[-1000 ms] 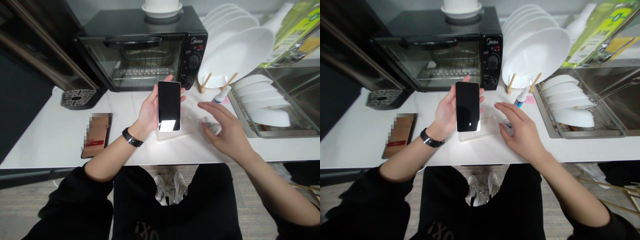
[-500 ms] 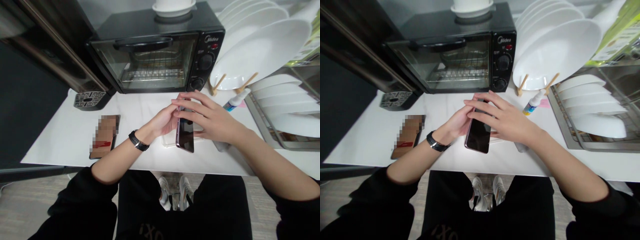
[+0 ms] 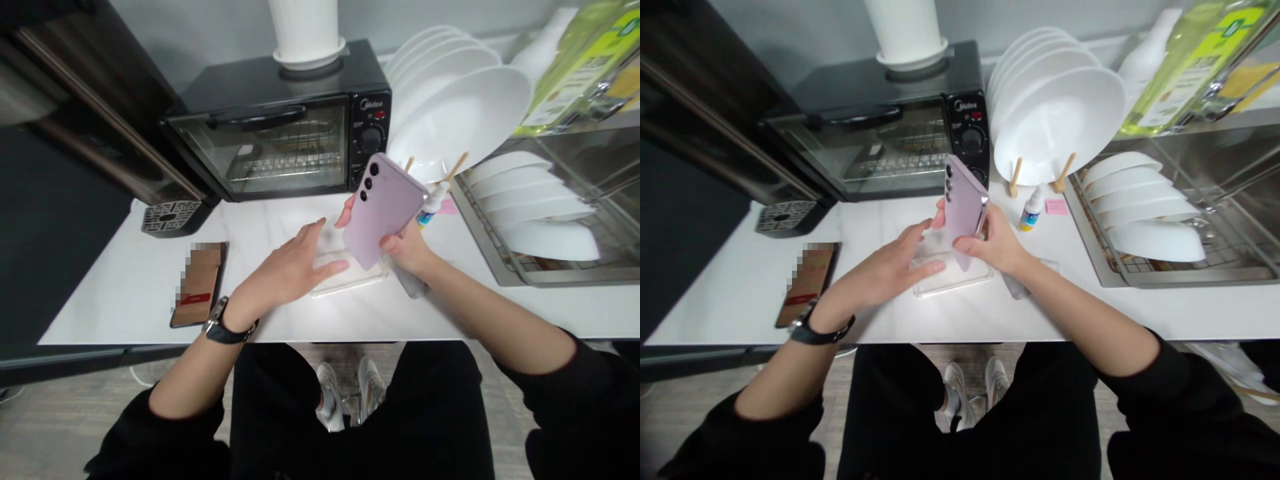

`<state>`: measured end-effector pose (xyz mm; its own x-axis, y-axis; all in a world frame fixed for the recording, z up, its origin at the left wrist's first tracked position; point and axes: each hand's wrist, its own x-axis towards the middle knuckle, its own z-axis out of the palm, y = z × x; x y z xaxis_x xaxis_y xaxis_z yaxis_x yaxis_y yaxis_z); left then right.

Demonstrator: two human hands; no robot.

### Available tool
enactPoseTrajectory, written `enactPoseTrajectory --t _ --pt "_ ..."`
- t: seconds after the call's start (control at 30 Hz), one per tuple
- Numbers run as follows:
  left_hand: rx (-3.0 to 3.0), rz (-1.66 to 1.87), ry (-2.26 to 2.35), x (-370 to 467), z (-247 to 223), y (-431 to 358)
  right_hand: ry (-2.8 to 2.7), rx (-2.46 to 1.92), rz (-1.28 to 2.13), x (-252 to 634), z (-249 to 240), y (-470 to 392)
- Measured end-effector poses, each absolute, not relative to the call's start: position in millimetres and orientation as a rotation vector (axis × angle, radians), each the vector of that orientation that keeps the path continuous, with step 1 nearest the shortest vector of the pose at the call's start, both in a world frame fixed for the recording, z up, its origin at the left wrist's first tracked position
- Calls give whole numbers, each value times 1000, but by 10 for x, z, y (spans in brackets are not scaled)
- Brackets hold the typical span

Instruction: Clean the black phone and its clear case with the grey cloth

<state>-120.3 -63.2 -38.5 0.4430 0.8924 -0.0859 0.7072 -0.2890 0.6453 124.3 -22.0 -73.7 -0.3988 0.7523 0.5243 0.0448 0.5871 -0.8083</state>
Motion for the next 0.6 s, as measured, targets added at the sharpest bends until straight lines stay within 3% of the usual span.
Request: enactPoseTrajectory --t 0.1,0.23,0.43,0.6 --pt "2208 182 1369 -1247 -487 -954 -1536 -570 1426 1178 -799 -243" --pt "2302 240 1476 -1292 -631 -1161 -1432 -625 1767 1154 -814 -252" --pt "2282 507 1438 -1436 -441 -1123 -1311 -512 1982 1204 -817 -207" --pt "2154 842 1242 -1483 -238 -892 -1375 -547 1963 1179 -864 -196"
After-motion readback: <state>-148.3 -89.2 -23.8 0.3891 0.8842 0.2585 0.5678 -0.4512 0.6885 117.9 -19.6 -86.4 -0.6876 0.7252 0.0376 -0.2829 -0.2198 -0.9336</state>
